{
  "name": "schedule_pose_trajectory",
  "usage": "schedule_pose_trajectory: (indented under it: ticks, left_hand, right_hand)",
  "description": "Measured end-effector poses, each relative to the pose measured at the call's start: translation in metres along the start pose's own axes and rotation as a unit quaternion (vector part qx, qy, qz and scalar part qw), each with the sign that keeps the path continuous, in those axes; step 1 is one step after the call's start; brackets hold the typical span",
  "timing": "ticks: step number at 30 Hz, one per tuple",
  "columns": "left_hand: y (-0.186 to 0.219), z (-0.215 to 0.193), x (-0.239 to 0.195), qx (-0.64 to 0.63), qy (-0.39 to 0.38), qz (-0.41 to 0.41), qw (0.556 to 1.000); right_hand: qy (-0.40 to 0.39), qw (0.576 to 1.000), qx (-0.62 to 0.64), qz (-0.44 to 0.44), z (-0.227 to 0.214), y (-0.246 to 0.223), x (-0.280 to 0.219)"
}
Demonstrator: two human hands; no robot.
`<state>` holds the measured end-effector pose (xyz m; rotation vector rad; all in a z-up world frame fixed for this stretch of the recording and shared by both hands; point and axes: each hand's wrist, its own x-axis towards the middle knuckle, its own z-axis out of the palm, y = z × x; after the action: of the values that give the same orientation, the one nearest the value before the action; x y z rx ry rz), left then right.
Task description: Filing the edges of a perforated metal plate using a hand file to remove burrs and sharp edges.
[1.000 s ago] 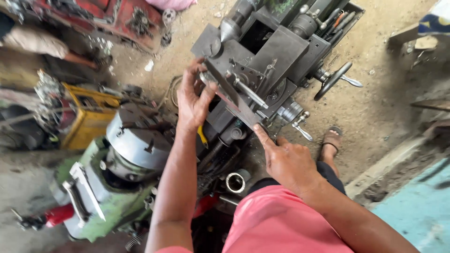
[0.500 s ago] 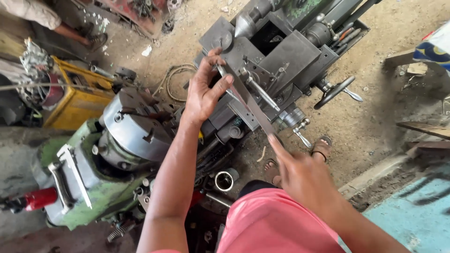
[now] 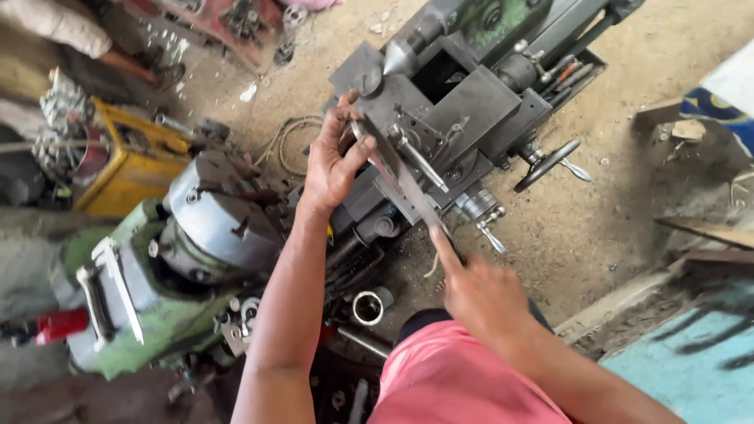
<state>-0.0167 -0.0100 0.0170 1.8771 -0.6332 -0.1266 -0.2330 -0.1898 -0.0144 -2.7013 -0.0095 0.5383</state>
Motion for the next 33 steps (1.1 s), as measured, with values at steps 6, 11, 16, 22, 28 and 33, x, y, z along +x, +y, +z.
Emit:
schedule_pose_trajectory:
  ticks: [6, 11, 16, 22, 28, 33]
  left_hand:
    - [0.012, 0.01, 0.006, -0.031, 0.035, 0.01, 0.999]
    - [-0.03, 0.008, 0.003, -0.116, 0.008, 0.053, 0.992]
    - [-0.012, 0.013, -0.005, -0.071, 0.027, -0.008, 0.997]
    - [-0.002, 0.008, 0.004, -0.042, 0.018, -0.019, 0.999]
    - [-0.01, 0.008, 0.001, -0.047, 0.01, 0.004, 0.999]
    - [-0.024, 0.011, 0.005, -0.079, 0.016, 0.053, 0.995]
  right_hand:
    - [0.063, 0.995, 0.043, -0.066, -0.035, -0.005, 0.019]
    - [0.002, 0.999, -0.036, -0.024, 0.008, 0.023, -0.006]
    - [0.082, 0.992, 0.028, -0.092, -0.018, 0.028, 0.023]
    - [0.077, 0.974, 0.181, -0.109, -0.025, 0.023, 0.038]
    - [-0.029, 0.996, 0.061, -0.053, -0.012, 0.016, -0.026]
    - [-0.05, 0.999, 0.002, 0.004, -0.005, 0.017, 0.008]
